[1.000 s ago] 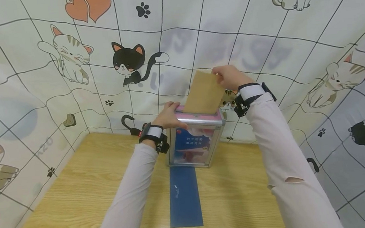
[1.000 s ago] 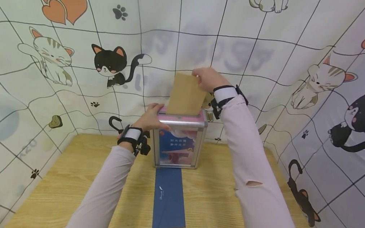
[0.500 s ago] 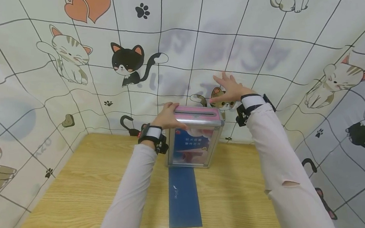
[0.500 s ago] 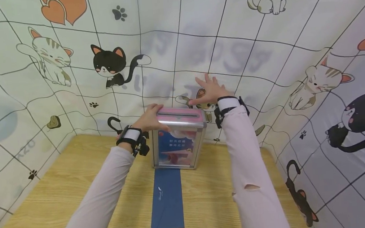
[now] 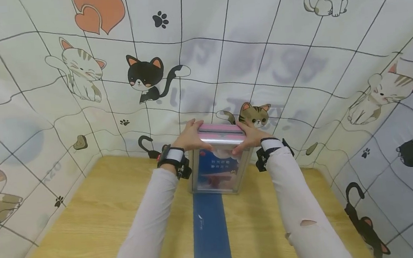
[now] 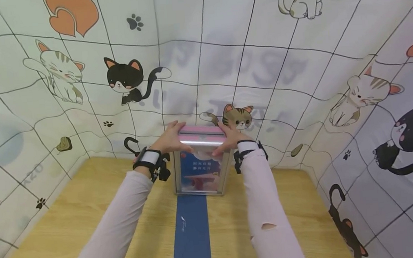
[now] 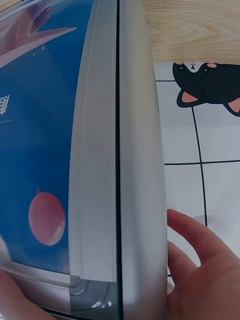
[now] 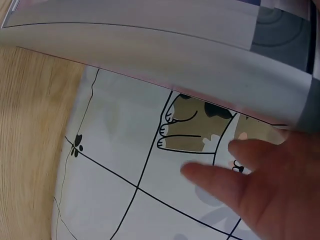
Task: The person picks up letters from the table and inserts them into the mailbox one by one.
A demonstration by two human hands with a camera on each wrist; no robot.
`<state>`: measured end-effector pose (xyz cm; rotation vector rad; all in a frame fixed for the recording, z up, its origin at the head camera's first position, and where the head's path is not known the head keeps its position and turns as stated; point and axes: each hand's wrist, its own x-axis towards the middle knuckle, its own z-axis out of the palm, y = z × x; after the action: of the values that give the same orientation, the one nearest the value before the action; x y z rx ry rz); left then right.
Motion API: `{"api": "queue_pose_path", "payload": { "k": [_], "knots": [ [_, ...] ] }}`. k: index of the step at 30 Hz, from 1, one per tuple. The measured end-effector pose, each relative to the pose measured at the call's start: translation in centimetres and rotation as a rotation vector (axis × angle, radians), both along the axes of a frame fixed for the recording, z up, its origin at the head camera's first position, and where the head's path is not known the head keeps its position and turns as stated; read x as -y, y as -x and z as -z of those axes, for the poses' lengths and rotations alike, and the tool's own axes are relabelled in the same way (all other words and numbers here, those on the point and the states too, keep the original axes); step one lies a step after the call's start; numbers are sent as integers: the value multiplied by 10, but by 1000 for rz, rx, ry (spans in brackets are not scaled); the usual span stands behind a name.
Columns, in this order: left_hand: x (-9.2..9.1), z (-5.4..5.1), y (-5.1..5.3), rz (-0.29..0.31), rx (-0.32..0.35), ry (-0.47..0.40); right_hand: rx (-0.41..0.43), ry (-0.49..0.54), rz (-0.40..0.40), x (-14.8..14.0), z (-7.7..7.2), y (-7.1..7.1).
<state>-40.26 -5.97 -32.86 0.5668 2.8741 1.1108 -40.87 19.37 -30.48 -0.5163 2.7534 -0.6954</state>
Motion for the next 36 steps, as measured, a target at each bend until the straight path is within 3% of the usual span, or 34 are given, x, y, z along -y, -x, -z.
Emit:
{"api": "queue_pose_path", "payload": {
  "k": [5,10,16,21,24,27,29,32,36],
  "knots": [
    [-2,2,-1,-7,-10,39,-69,69,-13,-5,10,1],
    [0,-4,-5,5,-63,155,-57,70,22,-4,12,1],
    [-3,-2,-14,7,-218,274,-20,59,61,0,9,-3],
    [-8,2,-34,44,-390,327,-28,83,37,0,6,-5],
    [-11,13,-47,130,-544,364,-47,77,19,-2,8,-4],
    [-14,30,-60,283,-693,445,-44,77,20,-2,9,-2],
    [-16,46,-69,398,-737,515,-28,83,27,-2,9,-2],
    [-19,70,-84,533,-670,569,-37,70,28,-2,10,-1],
    [-25,99,-103,620,-553,590,-51,57,24,-2,10,0]
  ]
}}
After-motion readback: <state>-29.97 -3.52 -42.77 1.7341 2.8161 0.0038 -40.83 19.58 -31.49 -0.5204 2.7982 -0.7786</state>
